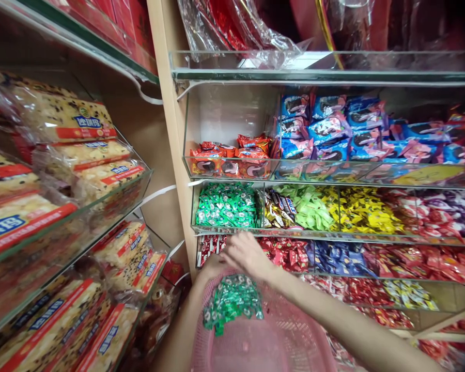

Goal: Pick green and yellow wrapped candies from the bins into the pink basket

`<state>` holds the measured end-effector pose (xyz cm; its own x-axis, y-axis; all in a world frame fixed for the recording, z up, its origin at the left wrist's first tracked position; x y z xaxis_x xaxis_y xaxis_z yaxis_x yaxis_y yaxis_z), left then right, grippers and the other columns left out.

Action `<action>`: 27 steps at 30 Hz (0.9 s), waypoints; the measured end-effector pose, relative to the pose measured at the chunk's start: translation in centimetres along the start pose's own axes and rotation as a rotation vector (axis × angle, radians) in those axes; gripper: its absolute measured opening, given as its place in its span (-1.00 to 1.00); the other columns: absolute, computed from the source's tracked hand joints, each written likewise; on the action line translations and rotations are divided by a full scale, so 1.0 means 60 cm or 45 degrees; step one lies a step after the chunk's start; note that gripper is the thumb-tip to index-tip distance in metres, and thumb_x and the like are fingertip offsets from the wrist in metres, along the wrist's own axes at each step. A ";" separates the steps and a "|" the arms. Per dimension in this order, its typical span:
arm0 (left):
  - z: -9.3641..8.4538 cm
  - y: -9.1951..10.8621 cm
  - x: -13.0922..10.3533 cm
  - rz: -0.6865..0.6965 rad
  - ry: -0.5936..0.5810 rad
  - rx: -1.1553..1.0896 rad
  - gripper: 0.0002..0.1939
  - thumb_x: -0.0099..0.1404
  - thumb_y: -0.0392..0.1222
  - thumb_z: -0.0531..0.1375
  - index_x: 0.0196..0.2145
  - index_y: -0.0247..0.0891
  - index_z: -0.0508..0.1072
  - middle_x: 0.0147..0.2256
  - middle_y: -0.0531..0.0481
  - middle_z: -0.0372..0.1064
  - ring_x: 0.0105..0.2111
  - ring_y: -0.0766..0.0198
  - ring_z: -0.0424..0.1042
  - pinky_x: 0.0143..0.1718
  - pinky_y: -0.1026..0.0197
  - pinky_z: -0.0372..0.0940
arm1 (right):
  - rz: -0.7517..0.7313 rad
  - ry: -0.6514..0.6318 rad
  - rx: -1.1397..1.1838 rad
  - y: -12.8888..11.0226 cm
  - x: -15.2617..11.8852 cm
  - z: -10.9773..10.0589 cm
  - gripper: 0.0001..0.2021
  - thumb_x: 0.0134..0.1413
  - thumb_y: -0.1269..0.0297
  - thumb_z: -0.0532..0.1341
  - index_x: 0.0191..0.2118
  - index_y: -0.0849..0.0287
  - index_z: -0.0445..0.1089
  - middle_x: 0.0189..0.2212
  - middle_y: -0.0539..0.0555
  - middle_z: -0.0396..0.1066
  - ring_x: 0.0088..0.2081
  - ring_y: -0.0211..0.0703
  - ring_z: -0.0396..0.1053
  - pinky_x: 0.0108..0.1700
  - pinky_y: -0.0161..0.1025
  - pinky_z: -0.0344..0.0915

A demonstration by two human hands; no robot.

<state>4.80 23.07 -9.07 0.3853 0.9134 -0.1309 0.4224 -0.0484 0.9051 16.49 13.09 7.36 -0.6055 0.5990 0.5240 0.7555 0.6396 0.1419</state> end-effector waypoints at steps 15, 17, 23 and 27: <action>-0.008 -0.004 0.004 0.016 -0.007 0.263 -0.47 -0.06 0.28 0.14 -0.73 -0.23 0.08 -0.67 0.14 -0.17 -0.61 0.42 -0.12 -0.55 0.25 -0.24 | 0.234 -0.355 0.020 0.126 0.118 -0.008 -0.78 0.10 0.30 0.23 -0.11 0.09 0.44 -0.15 0.14 0.32 -0.11 -0.04 0.14 -0.15 -0.16 -0.02; -0.008 -0.001 0.002 0.021 -0.005 0.264 -0.47 -0.05 0.27 0.14 -0.73 -0.23 0.08 -0.68 0.14 -0.18 -0.61 0.42 -0.12 -0.54 0.25 -0.24 | 0.237 -0.338 0.041 0.129 0.118 -0.005 -0.79 0.11 0.31 0.22 -0.11 0.08 0.45 -0.16 0.14 0.32 -0.11 -0.05 0.14 -0.16 -0.16 -0.02; -0.009 0.009 -0.002 0.062 -0.016 0.277 -0.48 -0.03 0.24 0.14 -0.73 -0.23 0.04 -0.67 0.16 -0.20 -0.61 0.43 -0.16 -0.53 0.25 -0.26 | 0.161 -0.240 0.047 0.122 0.112 -0.008 -0.85 0.17 0.30 0.17 -0.20 0.10 0.48 -0.22 0.11 0.33 -0.15 -0.09 0.14 -0.19 -0.19 -0.05; -0.008 0.011 -0.004 0.056 -0.012 0.285 -0.49 -0.02 0.22 0.13 -0.71 -0.23 0.04 -0.66 0.16 -0.20 -0.59 0.43 -0.14 -0.53 0.25 -0.25 | 0.122 -0.123 -0.004 0.116 0.112 -0.021 -0.80 0.22 0.28 0.10 -0.30 0.12 0.48 -0.26 0.09 0.32 -0.19 -0.12 0.13 -0.20 -0.19 -0.06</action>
<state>4.57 23.01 -8.23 0.4150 0.9045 -0.0980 0.5757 -0.1777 0.7981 18.03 20.97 12.91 -0.5514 0.7010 0.4522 0.8118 0.5757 0.0975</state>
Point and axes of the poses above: each hand's wrist, its own x-axis towards the middle knuckle, its own z-axis out of the palm, y = z × x, the point moved 3 cm from there along x, towards the middle knuckle
